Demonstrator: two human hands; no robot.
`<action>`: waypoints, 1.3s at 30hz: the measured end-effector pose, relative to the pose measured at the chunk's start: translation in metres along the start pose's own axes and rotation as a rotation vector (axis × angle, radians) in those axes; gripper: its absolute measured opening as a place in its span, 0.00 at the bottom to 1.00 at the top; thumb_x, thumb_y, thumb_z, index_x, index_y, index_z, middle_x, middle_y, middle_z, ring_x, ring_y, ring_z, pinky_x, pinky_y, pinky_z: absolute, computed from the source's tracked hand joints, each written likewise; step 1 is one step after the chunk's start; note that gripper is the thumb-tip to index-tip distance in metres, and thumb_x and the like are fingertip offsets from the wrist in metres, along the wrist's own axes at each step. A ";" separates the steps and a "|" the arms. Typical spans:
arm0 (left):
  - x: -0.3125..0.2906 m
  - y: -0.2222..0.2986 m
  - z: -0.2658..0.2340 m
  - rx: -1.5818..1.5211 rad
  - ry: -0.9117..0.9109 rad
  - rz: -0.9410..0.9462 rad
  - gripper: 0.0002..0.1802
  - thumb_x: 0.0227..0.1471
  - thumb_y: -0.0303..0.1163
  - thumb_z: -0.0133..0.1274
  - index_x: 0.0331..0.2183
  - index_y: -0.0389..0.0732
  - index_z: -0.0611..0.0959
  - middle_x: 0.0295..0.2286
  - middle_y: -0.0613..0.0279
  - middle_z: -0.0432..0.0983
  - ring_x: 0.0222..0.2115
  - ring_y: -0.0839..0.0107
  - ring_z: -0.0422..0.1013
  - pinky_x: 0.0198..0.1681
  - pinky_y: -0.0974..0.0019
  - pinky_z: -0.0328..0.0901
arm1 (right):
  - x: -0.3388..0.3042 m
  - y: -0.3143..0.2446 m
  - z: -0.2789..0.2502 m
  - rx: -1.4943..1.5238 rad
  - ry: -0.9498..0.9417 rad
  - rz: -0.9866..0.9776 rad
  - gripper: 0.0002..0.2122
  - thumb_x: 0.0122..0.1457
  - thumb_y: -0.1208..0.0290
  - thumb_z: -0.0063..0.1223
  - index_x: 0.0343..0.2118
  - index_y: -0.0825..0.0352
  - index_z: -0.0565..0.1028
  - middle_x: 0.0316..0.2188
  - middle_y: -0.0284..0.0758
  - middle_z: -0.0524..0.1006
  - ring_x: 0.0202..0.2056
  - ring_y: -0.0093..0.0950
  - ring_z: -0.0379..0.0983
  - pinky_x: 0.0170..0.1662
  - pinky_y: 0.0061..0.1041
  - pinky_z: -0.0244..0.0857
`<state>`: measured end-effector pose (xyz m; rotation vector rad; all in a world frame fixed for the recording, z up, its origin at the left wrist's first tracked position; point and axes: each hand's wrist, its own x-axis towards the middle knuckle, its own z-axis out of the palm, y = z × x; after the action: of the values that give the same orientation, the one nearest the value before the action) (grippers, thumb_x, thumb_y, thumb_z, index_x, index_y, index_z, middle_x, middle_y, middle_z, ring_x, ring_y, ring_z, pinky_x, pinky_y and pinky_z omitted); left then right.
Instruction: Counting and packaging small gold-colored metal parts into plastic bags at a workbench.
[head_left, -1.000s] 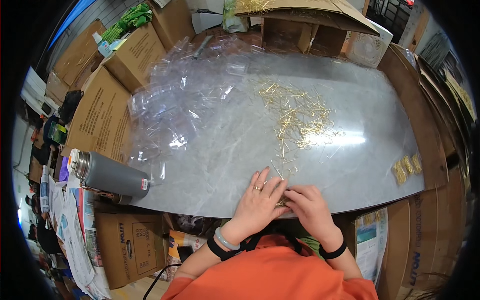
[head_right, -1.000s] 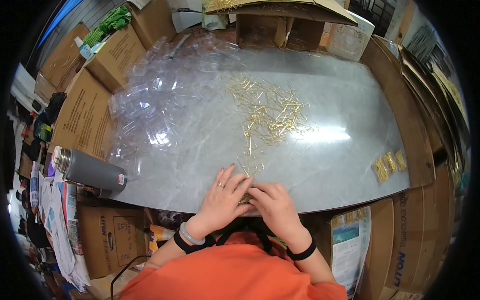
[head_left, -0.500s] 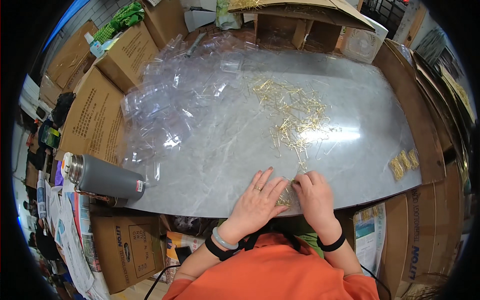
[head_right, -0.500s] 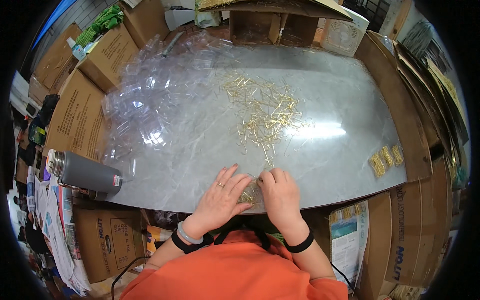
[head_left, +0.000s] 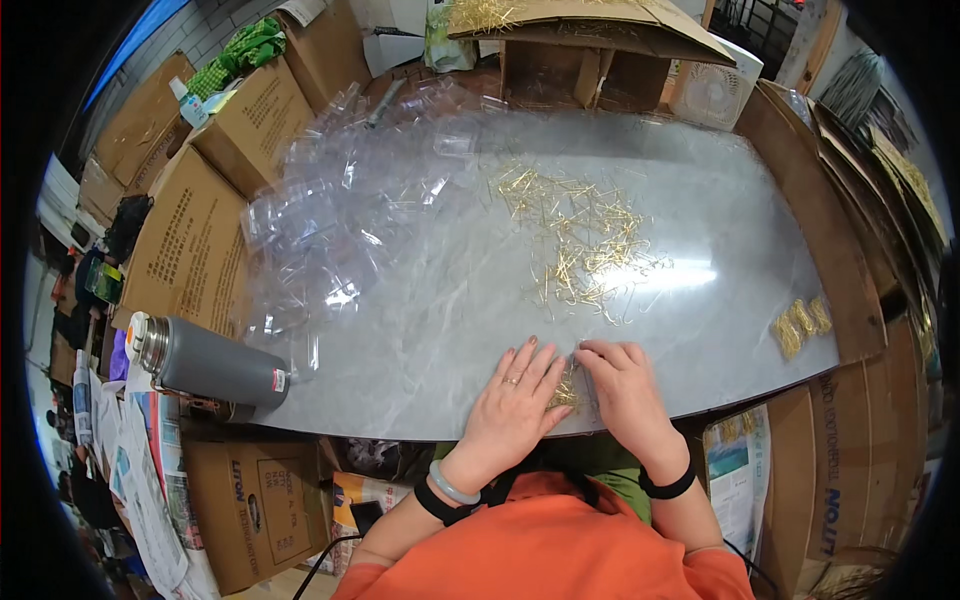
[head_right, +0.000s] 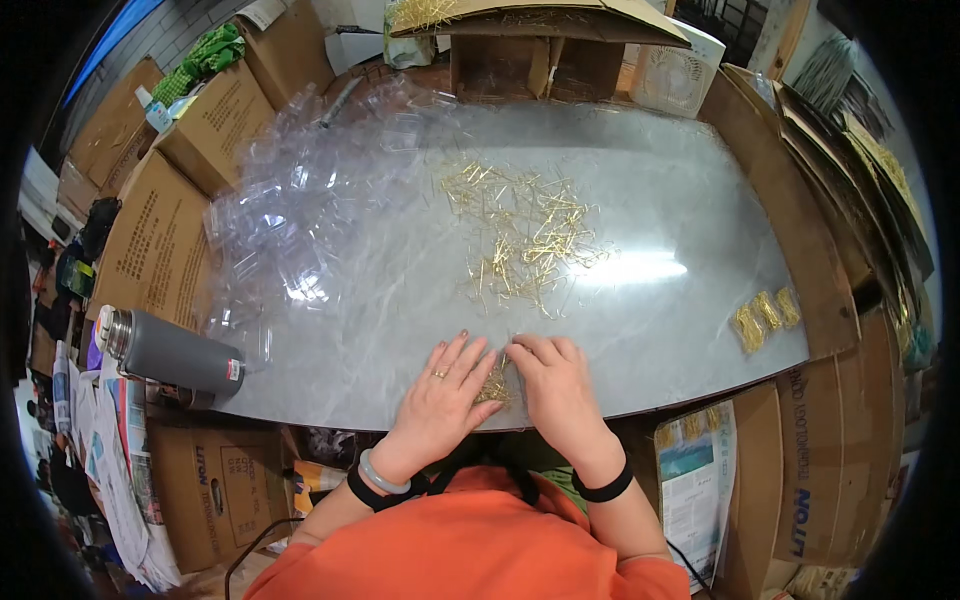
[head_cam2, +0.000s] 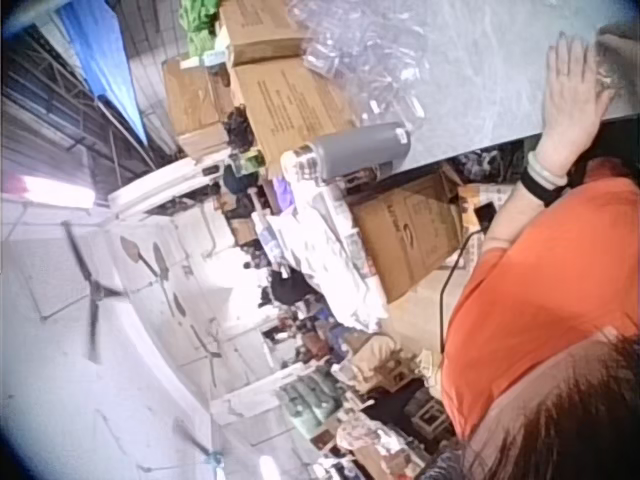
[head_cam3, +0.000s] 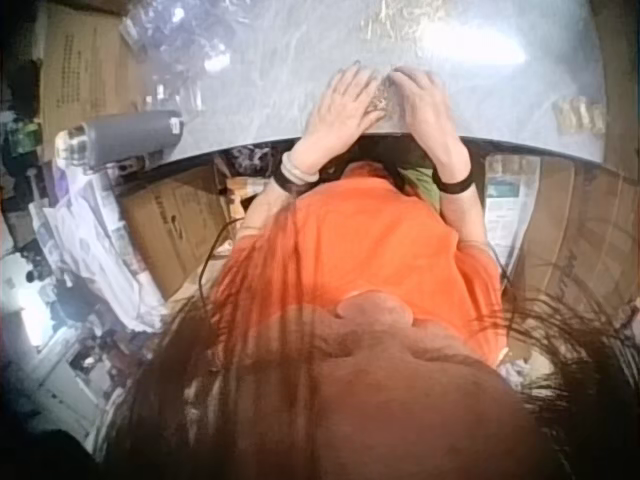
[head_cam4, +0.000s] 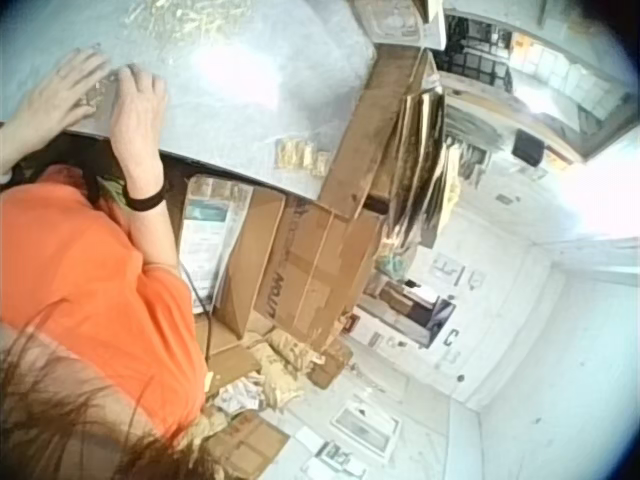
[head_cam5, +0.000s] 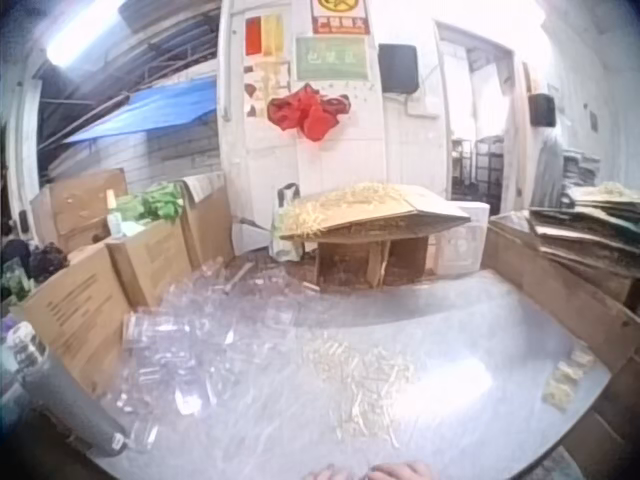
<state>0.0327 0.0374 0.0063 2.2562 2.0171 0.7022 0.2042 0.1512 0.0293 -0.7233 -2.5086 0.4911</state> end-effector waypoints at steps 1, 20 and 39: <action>0.000 0.000 0.000 0.000 0.001 -0.002 0.34 0.56 0.44 0.60 0.58 0.33 0.74 0.60 0.48 0.64 0.64 0.47 0.58 0.67 0.45 0.55 | -0.001 0.000 0.001 0.031 0.031 0.018 0.16 0.56 0.81 0.55 0.48 0.66 0.78 0.48 0.39 0.78 0.48 0.42 0.71 0.51 0.41 0.65; 0.006 0.012 -0.004 0.076 -0.048 -0.005 0.54 0.46 0.67 0.60 0.61 0.34 0.71 0.61 0.40 0.61 0.64 0.41 0.55 0.68 0.41 0.50 | 0.004 0.006 0.021 0.035 0.180 0.326 0.07 0.58 0.76 0.59 0.40 0.67 0.78 0.31 0.44 0.77 0.30 0.47 0.77 0.33 0.42 0.71; 0.004 0.010 0.000 0.032 -0.029 -0.026 0.54 0.51 0.68 0.56 0.64 0.34 0.67 0.63 0.41 0.59 0.65 0.41 0.54 0.68 0.39 0.49 | -0.020 0.000 -0.004 -0.048 0.088 0.052 0.13 0.57 0.76 0.60 0.46 0.63 0.79 0.44 0.37 0.80 0.45 0.40 0.72 0.51 0.38 0.65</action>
<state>0.0427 0.0400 0.0107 2.2393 2.0552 0.6367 0.2210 0.1404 0.0257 -0.8121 -2.4321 0.4097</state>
